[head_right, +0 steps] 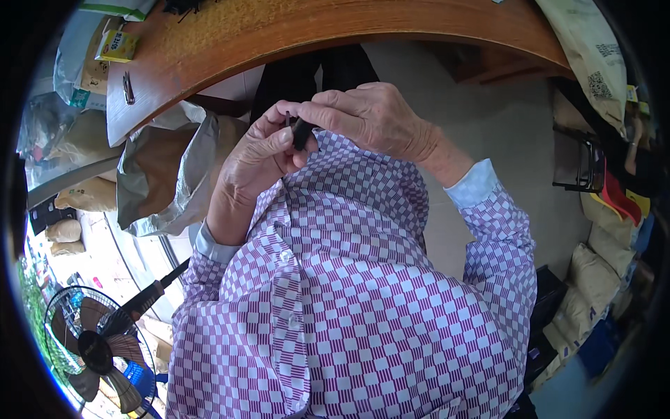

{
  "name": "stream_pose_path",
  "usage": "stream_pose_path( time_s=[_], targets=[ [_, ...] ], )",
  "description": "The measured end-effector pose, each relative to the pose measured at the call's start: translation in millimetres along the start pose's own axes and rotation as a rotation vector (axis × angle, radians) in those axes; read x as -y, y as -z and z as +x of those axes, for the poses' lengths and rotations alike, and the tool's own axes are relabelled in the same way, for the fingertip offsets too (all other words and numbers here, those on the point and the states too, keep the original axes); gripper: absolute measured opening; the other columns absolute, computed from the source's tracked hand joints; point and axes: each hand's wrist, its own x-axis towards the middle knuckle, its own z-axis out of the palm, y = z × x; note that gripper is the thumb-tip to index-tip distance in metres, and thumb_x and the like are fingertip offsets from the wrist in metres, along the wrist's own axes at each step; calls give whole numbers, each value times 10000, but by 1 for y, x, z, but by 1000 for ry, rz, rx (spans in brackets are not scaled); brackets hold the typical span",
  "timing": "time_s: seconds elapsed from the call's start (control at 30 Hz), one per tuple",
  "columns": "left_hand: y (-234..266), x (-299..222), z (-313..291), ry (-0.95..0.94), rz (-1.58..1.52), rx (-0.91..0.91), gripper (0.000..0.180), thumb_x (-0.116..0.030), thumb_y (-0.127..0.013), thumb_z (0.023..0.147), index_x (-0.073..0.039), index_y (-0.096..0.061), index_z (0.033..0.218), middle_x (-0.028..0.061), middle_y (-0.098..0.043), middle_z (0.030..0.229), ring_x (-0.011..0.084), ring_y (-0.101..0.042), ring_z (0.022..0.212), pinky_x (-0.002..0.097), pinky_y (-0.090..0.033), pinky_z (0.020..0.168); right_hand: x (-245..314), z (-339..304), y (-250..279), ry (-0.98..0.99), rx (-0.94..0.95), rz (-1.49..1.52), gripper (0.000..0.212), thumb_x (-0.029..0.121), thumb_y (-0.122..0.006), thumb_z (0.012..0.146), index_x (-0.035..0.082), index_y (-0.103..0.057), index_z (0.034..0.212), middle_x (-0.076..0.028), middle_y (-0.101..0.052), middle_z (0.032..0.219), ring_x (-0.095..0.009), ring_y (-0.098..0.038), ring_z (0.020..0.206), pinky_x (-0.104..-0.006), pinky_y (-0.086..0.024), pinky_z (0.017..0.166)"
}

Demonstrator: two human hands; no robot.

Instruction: Assembling small plastic components by hand at an industrial workbench.

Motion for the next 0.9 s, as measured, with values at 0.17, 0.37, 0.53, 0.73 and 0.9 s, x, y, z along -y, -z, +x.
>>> stream_pose_path(
  time_s=[0.17,0.37,0.53,0.73,0.9],
  targets=[
    [-8,2,-5,-134,375,-242,328,-74,-650,840,-112,-536,1144,120,-663,894,147,-651,703,232,-530,591,34,-6,-9,-483,-115,274,356,164,-574,901,57,-496,1231,-57,-605,800,-129,-569,607,-216,-427,518],
    [-17,9,-4,-352,610,-332,323,32,-626,827,-45,-541,1129,17,-594,796,65,-573,708,190,-486,645,59,10,-19,-979,-106,966,414,320,-387,996,23,-438,1278,20,-479,676,-38,-446,572,-174,-359,506],
    [-8,13,-5,-459,672,-364,366,61,-616,821,-43,-542,1164,3,-578,797,52,-563,731,181,-484,670,66,23,-26,-1043,-83,972,423,307,-391,996,10,-413,1297,29,-462,682,-33,-433,575,-165,-345,507],
    [-4,17,-10,-471,613,-381,379,74,-611,817,-58,-579,1171,-9,-571,810,49,-558,746,187,-485,691,69,27,-33,-1108,-25,935,438,320,-401,992,14,-403,1306,19,-467,724,-26,-446,632,-163,-362,534],
    [7,26,-10,-655,833,-492,323,70,-609,801,-42,-621,1103,10,-610,869,66,-562,717,210,-494,650,68,26,-48,-1120,-30,931,399,272,-398,998,38,-397,1322,16,-482,737,-23,-458,655,-154,-394,561]
  ],
)
